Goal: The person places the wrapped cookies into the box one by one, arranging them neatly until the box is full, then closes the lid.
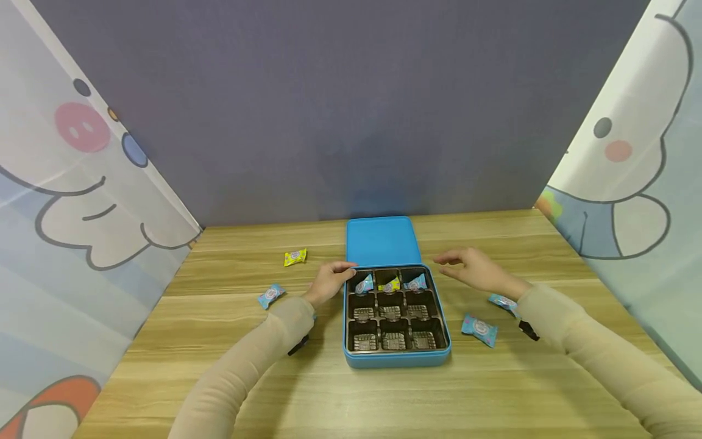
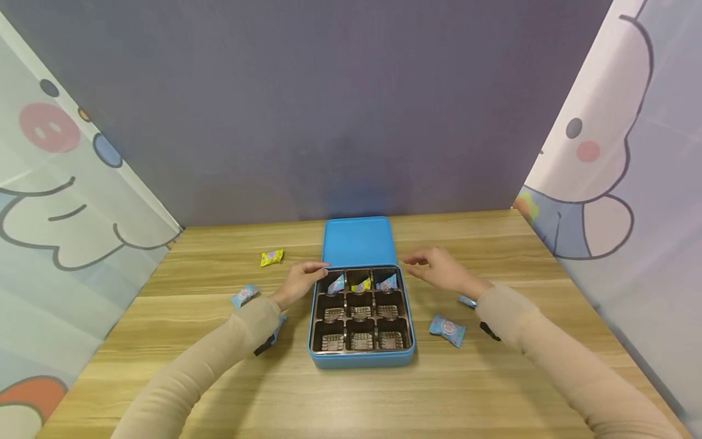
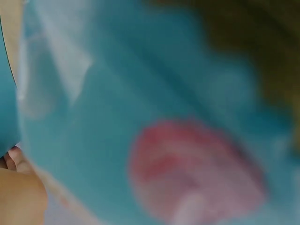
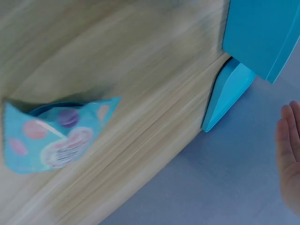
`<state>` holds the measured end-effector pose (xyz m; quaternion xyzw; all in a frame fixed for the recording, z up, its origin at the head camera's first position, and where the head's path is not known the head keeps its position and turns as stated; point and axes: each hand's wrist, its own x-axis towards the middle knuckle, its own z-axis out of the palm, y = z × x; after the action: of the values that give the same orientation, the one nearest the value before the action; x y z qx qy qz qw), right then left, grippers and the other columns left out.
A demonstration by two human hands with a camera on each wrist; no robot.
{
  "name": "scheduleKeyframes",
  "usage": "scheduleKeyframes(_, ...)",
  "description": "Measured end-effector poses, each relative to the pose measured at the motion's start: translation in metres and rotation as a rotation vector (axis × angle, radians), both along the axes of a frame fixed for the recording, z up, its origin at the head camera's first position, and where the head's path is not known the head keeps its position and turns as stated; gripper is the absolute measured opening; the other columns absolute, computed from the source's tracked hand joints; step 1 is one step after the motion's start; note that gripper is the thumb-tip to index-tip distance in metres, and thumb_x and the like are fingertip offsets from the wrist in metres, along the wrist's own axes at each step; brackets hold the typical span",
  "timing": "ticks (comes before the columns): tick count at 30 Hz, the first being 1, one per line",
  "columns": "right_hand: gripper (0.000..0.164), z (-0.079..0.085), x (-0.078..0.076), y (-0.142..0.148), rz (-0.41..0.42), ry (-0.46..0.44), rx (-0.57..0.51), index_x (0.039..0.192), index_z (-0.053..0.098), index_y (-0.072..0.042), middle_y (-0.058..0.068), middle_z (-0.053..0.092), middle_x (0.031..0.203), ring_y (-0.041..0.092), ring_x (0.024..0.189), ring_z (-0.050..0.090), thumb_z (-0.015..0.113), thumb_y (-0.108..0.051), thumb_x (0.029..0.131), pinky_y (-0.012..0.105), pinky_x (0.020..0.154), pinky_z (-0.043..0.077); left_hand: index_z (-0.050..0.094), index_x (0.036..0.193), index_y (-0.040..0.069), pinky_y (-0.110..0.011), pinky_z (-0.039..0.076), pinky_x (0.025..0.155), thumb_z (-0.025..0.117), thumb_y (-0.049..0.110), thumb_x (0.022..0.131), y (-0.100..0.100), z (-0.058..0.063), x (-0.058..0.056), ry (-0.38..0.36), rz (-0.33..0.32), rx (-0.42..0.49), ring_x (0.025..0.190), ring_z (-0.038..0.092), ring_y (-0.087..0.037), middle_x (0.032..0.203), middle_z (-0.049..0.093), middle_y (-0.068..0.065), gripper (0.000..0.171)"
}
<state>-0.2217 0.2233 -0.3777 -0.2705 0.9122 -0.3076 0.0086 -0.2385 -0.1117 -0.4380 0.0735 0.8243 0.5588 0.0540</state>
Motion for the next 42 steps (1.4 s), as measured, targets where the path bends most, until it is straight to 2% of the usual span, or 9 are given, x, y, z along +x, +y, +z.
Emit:
scheduleKeyframes(4,0.030,0.001,0.007,0.008,-0.015,0.007,0.017,0.117,0.063,-0.005,0.015,0.062,0.117,0.035,0.105,0.057,0.056,-0.020,0.092,0.050,0.088,0.047,0.065,0.114,0.009,-0.050,0.034,0.098,0.058,0.017,0.090,0.000,0.000,0.000,0.007,-0.011,0.001,0.078,0.058,-0.019,0.113,0.065,-0.008,0.027)
scheduleKeyframes(8,0.029,0.002,0.011,0.015,-0.035,0.021,0.026,0.116,0.063,-0.004,0.016,0.062,0.116,0.035,0.104,0.057,0.057,-0.019,0.092,0.050,0.087,0.047,0.066,0.114,0.010,-0.062,-0.005,0.106,0.059,0.018,0.090,0.000,0.000,0.001,0.016,-0.002,-0.017,0.108,0.055,-0.022,0.114,0.065,-0.007,0.026)
scheduleKeyframes(11,0.029,0.003,0.014,0.022,-0.047,0.021,0.030,0.116,0.063,-0.004,0.017,0.062,0.116,0.035,0.103,0.058,0.057,-0.018,0.091,0.049,0.087,0.048,0.067,0.112,0.014,-0.067,-0.019,0.097,0.059,0.021,0.089,0.001,0.000,0.001,0.007,0.013,-0.036,0.091,0.060,-0.025,0.111,0.066,-0.004,0.025)
scheduleKeyframes(15,0.030,0.002,0.017,0.030,-0.051,0.012,0.029,0.116,0.062,-0.002,0.018,0.061,0.118,0.036,0.104,0.057,0.056,-0.019,0.092,0.050,0.086,0.048,0.068,0.110,0.019,-0.067,-0.015,0.098,0.060,0.024,0.089,0.002,0.001,0.002,-0.009,0.027,-0.058,0.055,0.055,-0.021,0.107,0.068,-0.001,0.024)
scheduleKeyframes(17,0.031,0.002,0.018,0.033,-0.054,0.007,0.029,0.116,0.062,-0.002,0.019,0.060,0.118,0.037,0.104,0.057,0.056,-0.020,0.092,0.051,0.086,0.048,0.068,0.110,0.020,-0.067,-0.019,0.097,0.060,0.026,0.089,0.003,0.001,0.002,-0.015,0.034,-0.067,0.054,0.054,-0.016,0.107,0.068,0.000,0.024)
scheduleKeyframes(22,0.032,0.002,0.020,0.038,-0.067,0.003,0.048,0.116,0.061,0.000,0.020,0.061,0.117,0.038,0.104,0.057,0.057,-0.019,0.091,0.051,0.087,0.047,0.068,0.110,0.022,-0.066,-0.025,0.094,0.060,0.028,0.089,0.004,0.002,0.002,-0.021,0.041,-0.076,0.084,0.059,-0.018,0.109,0.067,0.002,0.024)
scheduleKeyframes(29,0.035,-0.001,0.023,0.046,-0.079,-0.012,0.074,0.118,0.058,0.004,0.023,0.059,0.118,0.043,0.105,0.054,0.057,-0.017,0.091,0.055,0.088,0.044,0.068,0.109,0.024,-0.068,-0.018,0.098,0.059,0.029,0.089,0.003,0.000,0.001,-0.021,0.034,-0.071,0.074,0.060,-0.016,0.105,0.068,0.004,0.022)
scheduleKeyframes(34,0.036,-0.007,0.025,0.054,-0.089,0.011,0.071,0.118,0.057,0.007,0.026,0.059,0.116,0.045,0.104,0.055,0.058,-0.016,0.090,0.055,0.086,0.046,0.068,0.111,0.017,-0.067,-0.009,0.102,0.059,0.024,0.089,0.002,0.001,0.001,-0.006,0.018,-0.045,0.113,0.053,-0.021,0.113,0.066,-0.001,0.024)
scheduleKeyframes(42,0.039,-0.019,0.030,0.068,-0.141,-0.018,0.073,0.119,0.055,0.009,0.028,0.057,0.117,0.048,0.106,0.053,0.060,-0.015,0.089,0.057,0.087,0.044,0.067,0.112,0.011,-0.050,0.035,0.102,0.058,0.016,0.090,0.001,0.002,0.000,0.014,-0.004,-0.002,0.113,0.054,-0.024,0.114,0.065,-0.006,0.024)
